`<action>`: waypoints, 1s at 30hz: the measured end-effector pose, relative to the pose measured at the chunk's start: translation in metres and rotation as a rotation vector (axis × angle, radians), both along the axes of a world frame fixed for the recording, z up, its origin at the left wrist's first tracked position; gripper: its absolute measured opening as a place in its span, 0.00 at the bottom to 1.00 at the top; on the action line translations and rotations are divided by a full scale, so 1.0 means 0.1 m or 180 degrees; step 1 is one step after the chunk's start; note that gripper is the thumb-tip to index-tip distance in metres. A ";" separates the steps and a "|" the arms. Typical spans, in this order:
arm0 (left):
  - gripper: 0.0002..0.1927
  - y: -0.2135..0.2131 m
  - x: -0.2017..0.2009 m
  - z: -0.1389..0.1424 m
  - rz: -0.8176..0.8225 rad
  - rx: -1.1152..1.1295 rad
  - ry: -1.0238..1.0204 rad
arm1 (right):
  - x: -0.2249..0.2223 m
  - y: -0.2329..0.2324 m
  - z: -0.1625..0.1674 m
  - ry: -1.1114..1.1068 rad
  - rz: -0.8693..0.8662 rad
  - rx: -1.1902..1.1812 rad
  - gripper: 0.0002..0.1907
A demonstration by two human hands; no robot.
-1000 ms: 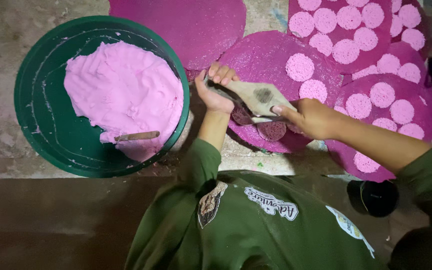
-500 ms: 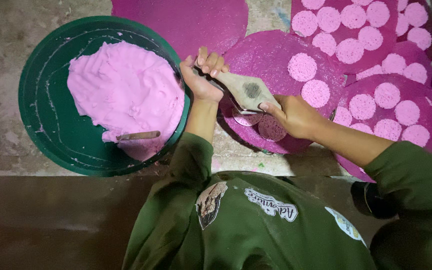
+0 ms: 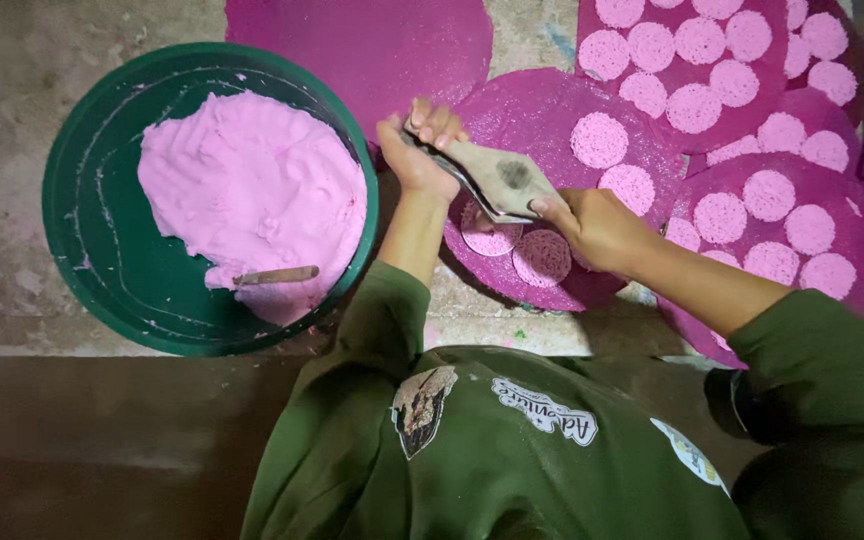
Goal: The person uses a manual press to form pink dough into small round discs, repeatedly loading dough, pressing, and ejecting the discs onto a tray. The person then transfers the formed discs into a steamer and places them on a drying rack.
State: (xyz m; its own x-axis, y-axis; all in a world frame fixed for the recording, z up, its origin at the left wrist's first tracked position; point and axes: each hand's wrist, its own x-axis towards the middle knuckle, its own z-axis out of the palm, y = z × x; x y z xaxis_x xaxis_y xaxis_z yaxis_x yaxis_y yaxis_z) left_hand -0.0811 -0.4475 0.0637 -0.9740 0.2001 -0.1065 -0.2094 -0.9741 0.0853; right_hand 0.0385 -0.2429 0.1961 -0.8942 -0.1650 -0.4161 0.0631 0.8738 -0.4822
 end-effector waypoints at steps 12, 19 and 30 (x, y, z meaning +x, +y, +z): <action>0.18 -0.08 0.22 0.01 -0.0268 -0.0621 0.0425 | 0.24 0.34 -0.58 0.0917 0.0136 -0.1157 0.29; 0.20 0.06 0.75 -0.23 0.0323 -0.6732 0.3287 | 0.72 0.89 -0.76 0.1128 -0.0717 -0.2615 0.38; 0.14 0.20 1.10 0.21 0.0685 -0.7432 0.3842 | 1.30 1.35 -0.89 0.1624 -0.1520 -0.3219 0.45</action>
